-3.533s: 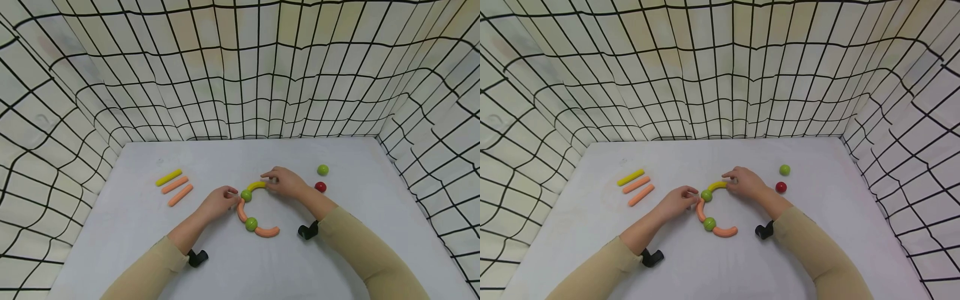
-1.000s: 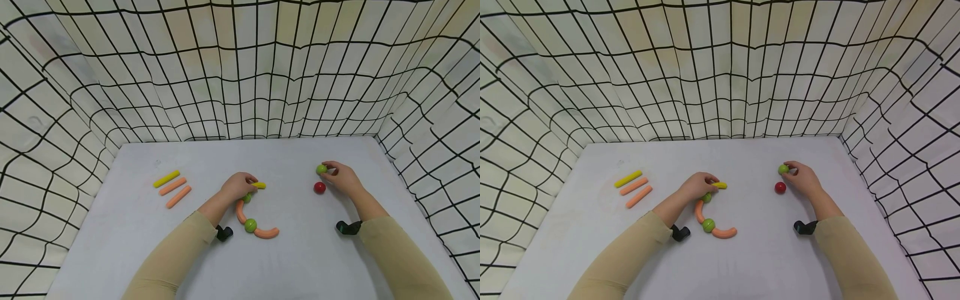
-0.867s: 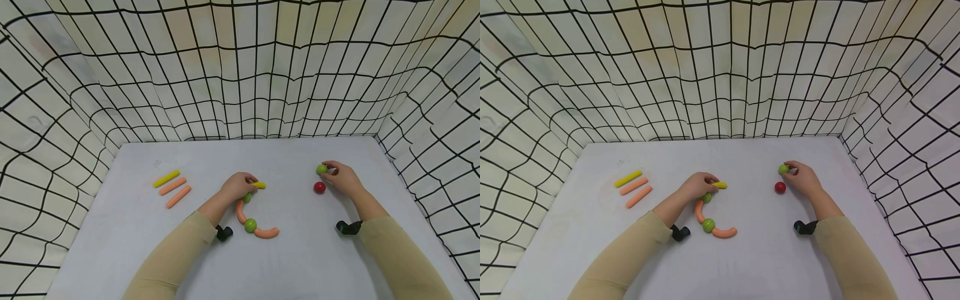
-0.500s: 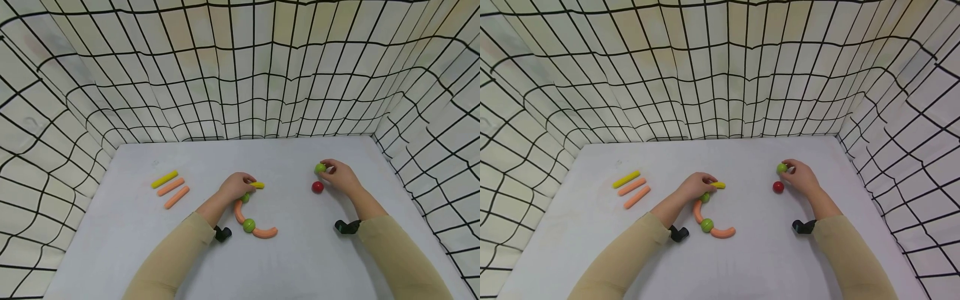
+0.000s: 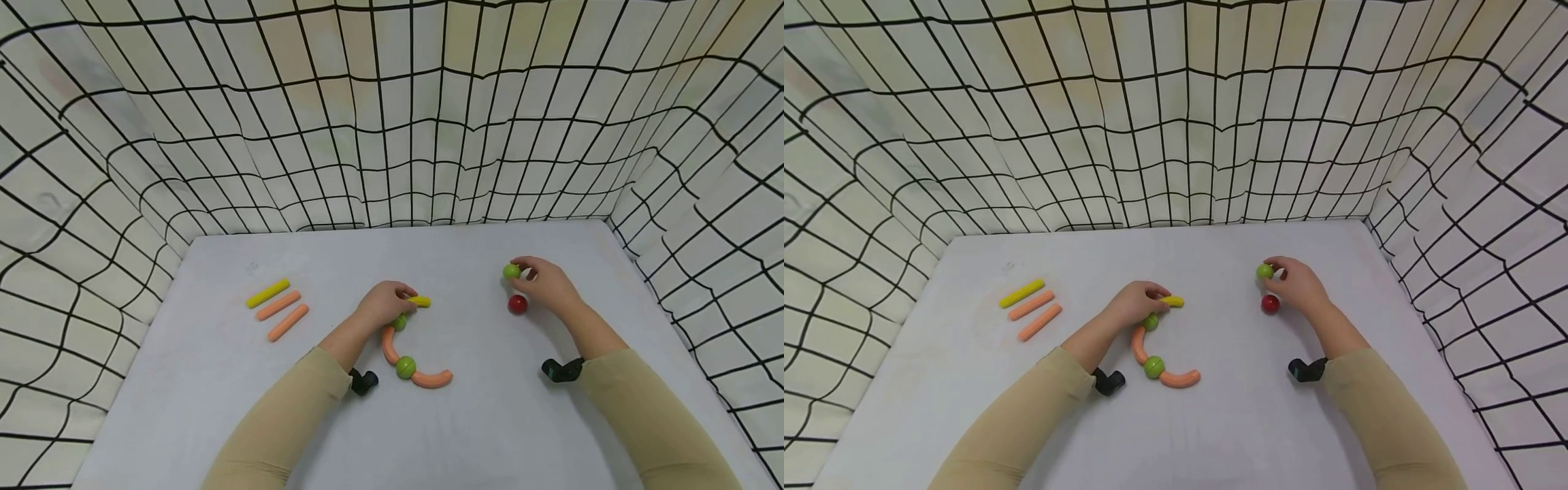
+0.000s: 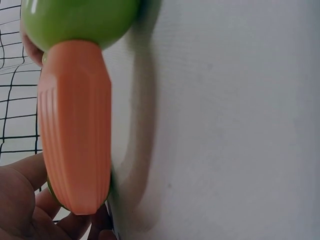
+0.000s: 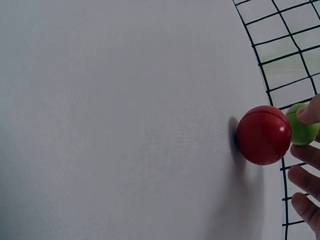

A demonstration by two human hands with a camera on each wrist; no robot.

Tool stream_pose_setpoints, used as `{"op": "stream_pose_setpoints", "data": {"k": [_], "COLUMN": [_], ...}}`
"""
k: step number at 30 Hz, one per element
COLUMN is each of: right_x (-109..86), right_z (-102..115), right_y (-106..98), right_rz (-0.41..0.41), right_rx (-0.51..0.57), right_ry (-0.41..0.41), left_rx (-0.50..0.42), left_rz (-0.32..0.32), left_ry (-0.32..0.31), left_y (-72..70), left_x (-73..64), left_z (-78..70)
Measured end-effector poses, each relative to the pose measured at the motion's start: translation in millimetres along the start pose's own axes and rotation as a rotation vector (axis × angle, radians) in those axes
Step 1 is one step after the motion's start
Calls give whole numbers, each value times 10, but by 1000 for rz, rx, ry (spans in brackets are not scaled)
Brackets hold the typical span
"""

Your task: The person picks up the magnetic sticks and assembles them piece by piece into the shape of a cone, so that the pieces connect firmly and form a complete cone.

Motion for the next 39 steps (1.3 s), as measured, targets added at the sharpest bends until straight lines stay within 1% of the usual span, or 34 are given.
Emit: {"op": "stream_pose_setpoints", "data": {"k": [6, 12, 18, 24, 30, 36, 39], "right_x": [-30, -59, -89, -129, -166, -191, -200], "right_z": [140, 238, 345, 480, 594, 694, 746], "right_y": [12, 54, 113, 219, 352, 485, 554], "right_rz": [10, 27, 51, 71, 103, 141, 167], "right_rx": [6, -16, -11, -9, -16, -38, -41], "right_ry": [-35, -63, -69, -118, -170, -205, -207], "left_rx": [-14, -25, -33, -34, -47, -53, -51], "left_rz": [-1, -3, 0, 2, -4, -4, -7], "left_ry": [5, 2, -8, -12, -16, -12, -8], "left_y": [-14, -14, -34, -43, -41, -35, -31], "left_x": [-9, -14, -47, -60, -52, -41, -37], "left_z": [2, 1, -27, -45, -23, -3, 1]}}
Point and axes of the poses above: each hand's wrist, its own x-axis towards the middle knuckle, its own y-axis out of the palm, z = x × y, the point moved 4 cm from there along x, towards the middle knuckle, and after that the axes turned 13 degrees about -z, right-handed, at the moved point
